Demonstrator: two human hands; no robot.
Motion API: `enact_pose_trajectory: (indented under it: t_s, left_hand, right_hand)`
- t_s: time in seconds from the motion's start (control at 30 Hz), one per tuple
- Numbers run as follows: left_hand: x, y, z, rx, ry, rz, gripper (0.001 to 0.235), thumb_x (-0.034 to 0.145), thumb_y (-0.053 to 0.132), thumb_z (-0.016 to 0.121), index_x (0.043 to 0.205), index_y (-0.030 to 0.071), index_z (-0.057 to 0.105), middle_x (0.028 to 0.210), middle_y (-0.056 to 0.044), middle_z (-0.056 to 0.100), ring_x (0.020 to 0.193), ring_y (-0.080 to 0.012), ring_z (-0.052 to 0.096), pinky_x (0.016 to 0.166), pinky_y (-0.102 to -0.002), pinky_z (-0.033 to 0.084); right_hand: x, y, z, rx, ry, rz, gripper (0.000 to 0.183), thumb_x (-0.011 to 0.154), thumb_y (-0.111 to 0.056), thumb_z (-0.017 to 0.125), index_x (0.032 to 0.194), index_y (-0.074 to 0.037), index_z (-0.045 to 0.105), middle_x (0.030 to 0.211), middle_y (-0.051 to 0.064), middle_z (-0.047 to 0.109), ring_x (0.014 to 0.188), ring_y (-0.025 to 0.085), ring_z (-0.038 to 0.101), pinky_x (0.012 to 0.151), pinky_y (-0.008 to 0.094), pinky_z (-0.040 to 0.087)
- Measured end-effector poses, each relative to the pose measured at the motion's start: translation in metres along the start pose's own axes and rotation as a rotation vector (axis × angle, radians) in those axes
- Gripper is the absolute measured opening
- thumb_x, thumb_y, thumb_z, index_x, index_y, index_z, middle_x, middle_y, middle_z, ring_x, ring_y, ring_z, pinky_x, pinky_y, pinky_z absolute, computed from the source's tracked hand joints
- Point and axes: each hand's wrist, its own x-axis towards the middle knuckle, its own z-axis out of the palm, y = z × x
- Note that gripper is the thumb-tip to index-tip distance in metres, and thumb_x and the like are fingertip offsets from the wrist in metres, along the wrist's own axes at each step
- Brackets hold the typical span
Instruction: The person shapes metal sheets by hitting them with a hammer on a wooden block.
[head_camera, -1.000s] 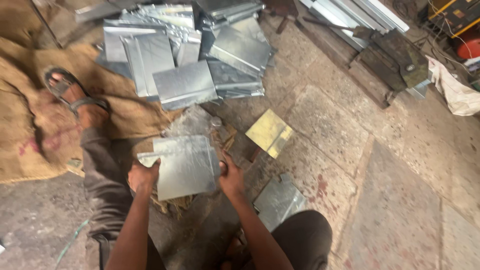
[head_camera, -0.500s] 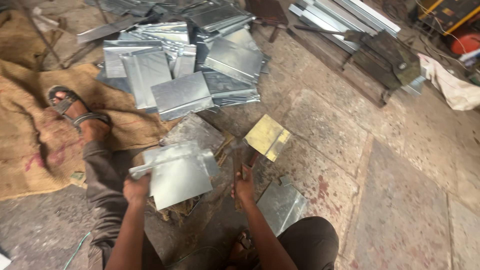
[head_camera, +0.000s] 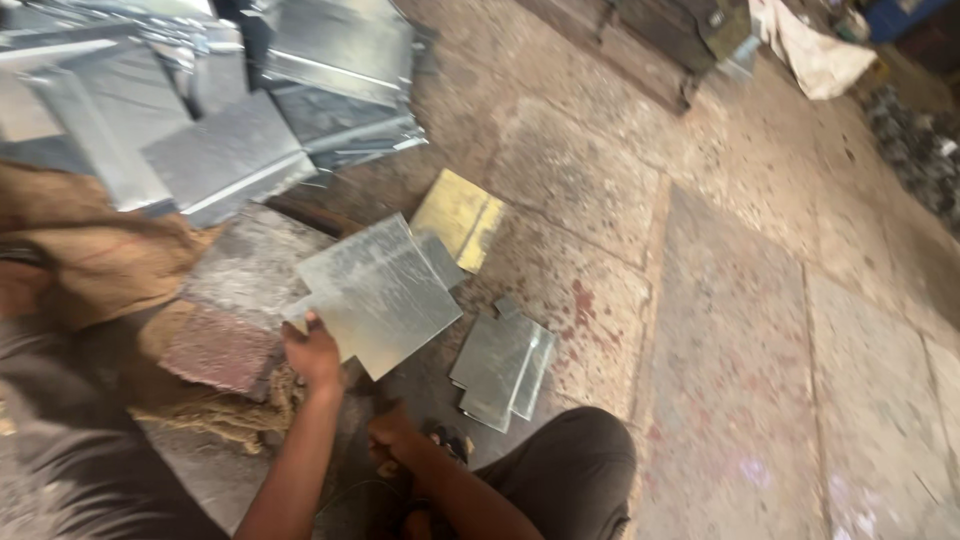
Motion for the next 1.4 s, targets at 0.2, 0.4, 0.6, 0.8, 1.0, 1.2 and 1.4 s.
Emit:
enact_pose_trajectory:
  t_s: [0.2,0.4,0.6,0.8,1.0,1.2,1.4]
  left_hand:
    - [-0.047,-0.012,0.049,0.459,-0.22,-0.612,0.058,0.111,0.038,0.046,0.157,0.003,0.04,0.126,-0.034,0.067,0.116,-0.0464,0.066,0.097,-0.057,0.053]
    - [-0.037,-0.042,0.057,0.52,-0.154,-0.719,0.076,0.101,0.041,0.055,0.156,-0.005,0.031,0.136,-0.037,0.049,0.126,-0.0491,0.05,0.102,-0.058,0.047]
    - [-0.072,0.0,0.049,0.673,-0.215,-0.359,0.098,0.09,0.044,0.065,0.155,-0.015,0.022,0.149,-0.041,0.029,0.141,-0.0532,0.03,0.11,-0.059,0.039]
    - [-0.16,-0.063,0.132,0.558,-1.124,0.112,0.082,0.093,0.06,0.051,0.143,-0.005,0.055,0.141,-0.026,0.056,0.135,-0.0364,0.051,0.116,-0.042,0.043]
    - [-0.244,-0.005,0.141,1.26,-1.295,-0.172,0.127,0.076,0.064,0.085,0.157,0.0,0.01,0.158,-0.033,0.026,0.142,-0.0476,0.037,0.109,-0.057,0.044]
    - [-0.251,-0.015,0.133,1.241,-1.255,-0.086,0.13,0.072,0.056,0.089,0.161,0.009,0.006,0.156,-0.032,0.03,0.14,-0.0464,0.041,0.104,-0.055,0.05]
    - [-0.25,-0.062,0.142,1.129,-1.36,-0.092,0.123,0.071,0.056,0.088,0.158,0.006,0.018,0.155,-0.031,0.034,0.143,-0.0451,0.039,0.109,-0.053,0.048]
  right_hand:
    - [-0.001,0.014,0.029,0.01,0.054,-0.025,0.043,0.103,-0.041,0.062,0.109,0.001,0.066,0.071,0.011,0.064,0.054,0.025,0.061,0.052,0.044,0.052]
    - [-0.008,0.028,0.036,0.046,0.065,0.011,0.042,0.103,-0.041,0.064,0.108,0.0,0.066,0.071,0.011,0.065,0.055,0.025,0.061,0.052,0.043,0.052]
    - [0.003,0.045,0.035,0.05,0.047,0.06,0.04,0.102,-0.041,0.065,0.106,0.0,0.067,0.071,0.01,0.065,0.055,0.024,0.061,0.053,0.043,0.053]
    - [-0.011,0.074,0.017,0.03,0.041,0.126,0.039,0.102,-0.04,0.066,0.105,-0.001,0.067,0.071,0.01,0.066,0.056,0.023,0.062,0.053,0.042,0.053]
    - [-0.024,0.084,-0.005,0.025,0.064,0.157,0.038,0.101,-0.04,0.067,0.104,-0.002,0.068,0.071,0.009,0.066,0.056,0.022,0.062,0.054,0.041,0.053]
    - [-0.022,0.092,-0.021,0.034,0.071,0.166,0.037,0.101,-0.04,0.069,0.103,-0.002,0.068,0.071,0.009,0.067,0.057,0.022,0.063,0.054,0.04,0.054]
    - [-0.052,0.085,-0.014,0.024,0.06,0.158,0.036,0.1,-0.039,0.07,0.102,-0.003,0.069,0.071,0.008,0.067,0.057,0.021,0.063,0.055,0.039,0.054]
